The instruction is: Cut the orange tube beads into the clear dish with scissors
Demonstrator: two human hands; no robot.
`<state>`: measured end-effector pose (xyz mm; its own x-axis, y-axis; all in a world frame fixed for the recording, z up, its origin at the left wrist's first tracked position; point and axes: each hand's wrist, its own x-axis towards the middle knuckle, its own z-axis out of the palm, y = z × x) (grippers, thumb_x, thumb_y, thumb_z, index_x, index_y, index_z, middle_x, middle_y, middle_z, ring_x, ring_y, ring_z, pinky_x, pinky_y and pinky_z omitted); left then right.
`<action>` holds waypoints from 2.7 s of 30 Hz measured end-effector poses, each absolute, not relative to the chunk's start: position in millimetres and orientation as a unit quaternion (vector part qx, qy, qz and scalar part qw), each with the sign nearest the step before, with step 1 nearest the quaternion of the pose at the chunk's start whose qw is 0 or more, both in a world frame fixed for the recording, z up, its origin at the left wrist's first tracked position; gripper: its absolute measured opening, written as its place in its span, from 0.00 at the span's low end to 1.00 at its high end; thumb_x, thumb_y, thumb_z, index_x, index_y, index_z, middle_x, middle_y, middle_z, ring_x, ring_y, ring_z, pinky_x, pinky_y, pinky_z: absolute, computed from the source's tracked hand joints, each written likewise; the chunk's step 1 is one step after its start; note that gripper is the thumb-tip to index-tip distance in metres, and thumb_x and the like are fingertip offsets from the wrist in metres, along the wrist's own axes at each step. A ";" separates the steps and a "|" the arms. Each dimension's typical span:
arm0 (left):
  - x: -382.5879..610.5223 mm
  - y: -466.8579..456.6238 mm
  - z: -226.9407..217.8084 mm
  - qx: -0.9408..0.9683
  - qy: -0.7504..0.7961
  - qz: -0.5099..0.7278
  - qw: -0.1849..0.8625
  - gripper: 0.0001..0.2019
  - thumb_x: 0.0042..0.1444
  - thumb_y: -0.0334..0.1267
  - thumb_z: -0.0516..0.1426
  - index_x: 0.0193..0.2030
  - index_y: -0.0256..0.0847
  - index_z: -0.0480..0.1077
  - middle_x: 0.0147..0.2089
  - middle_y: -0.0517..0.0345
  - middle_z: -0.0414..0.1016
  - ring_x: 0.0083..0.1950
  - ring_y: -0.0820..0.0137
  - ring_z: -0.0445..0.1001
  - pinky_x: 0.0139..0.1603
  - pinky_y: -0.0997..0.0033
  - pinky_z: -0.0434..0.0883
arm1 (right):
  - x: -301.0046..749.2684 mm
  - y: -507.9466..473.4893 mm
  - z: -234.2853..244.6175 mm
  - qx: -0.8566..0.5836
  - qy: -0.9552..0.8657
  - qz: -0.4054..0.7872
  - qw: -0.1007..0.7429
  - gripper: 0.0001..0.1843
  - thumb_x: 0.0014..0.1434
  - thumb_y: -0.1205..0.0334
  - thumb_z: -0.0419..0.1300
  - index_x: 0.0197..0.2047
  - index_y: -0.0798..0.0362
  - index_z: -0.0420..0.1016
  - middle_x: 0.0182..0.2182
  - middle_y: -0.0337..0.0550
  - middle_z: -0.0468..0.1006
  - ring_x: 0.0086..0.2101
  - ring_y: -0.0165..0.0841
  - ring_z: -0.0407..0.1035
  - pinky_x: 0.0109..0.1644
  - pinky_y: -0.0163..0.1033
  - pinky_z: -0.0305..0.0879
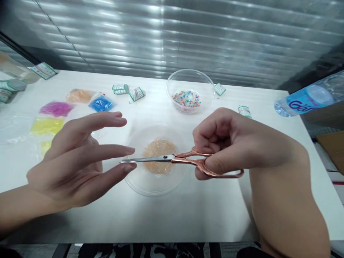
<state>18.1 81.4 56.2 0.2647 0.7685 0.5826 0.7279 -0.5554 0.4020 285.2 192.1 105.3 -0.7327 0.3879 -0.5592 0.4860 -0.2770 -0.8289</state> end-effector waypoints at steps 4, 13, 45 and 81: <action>21.1 83.2 55.8 0.787 0.471 0.398 0.022 0.12 0.54 0.33 0.63 0.43 0.49 0.69 0.57 0.55 0.71 0.55 0.59 0.73 0.50 0.49 0.74 | 283.4 190.3 106.8 0.377 0.580 -0.721 0.030 0.12 0.49 0.71 0.66 0.19 0.53 0.70 0.15 0.32 0.61 0.18 0.23 0.62 0.24 0.28 0.65; 23.3 85.3 57.4 0.783 0.470 0.407 0.020 0.10 0.53 0.31 0.64 0.41 0.44 0.71 0.55 0.54 0.72 0.54 0.59 0.73 0.50 0.52 0.74 | 279.0 186.2 108.7 0.384 0.558 -0.735 0.025 0.19 0.49 0.69 0.67 0.17 0.55 0.60 0.16 0.30 0.57 0.17 0.21 0.58 0.19 0.27 0.57; 26.4 89.9 51.4 0.780 0.495 0.379 0.063 0.03 0.59 0.38 0.61 0.40 0.49 0.72 0.58 0.56 0.71 0.56 0.61 0.72 0.53 0.50 0.70 | 281.8 198.5 103.1 0.354 0.589 -0.725 0.052 0.15 0.53 0.64 0.67 0.19 0.54 0.68 0.14 0.30 0.59 0.17 0.21 0.54 0.27 0.29 0.64; 19.4 99.0 43.5 0.802 0.541 0.246 0.060 0.08 0.65 0.34 0.54 0.39 0.48 0.73 0.58 0.61 0.74 0.63 0.56 0.67 0.50 0.51 0.54 | 260.8 165.5 96.1 0.395 0.904 -0.116 0.118 0.20 0.47 0.57 0.59 0.14 0.52 0.53 0.10 0.33 0.55 0.15 0.27 0.47 0.17 0.38 0.40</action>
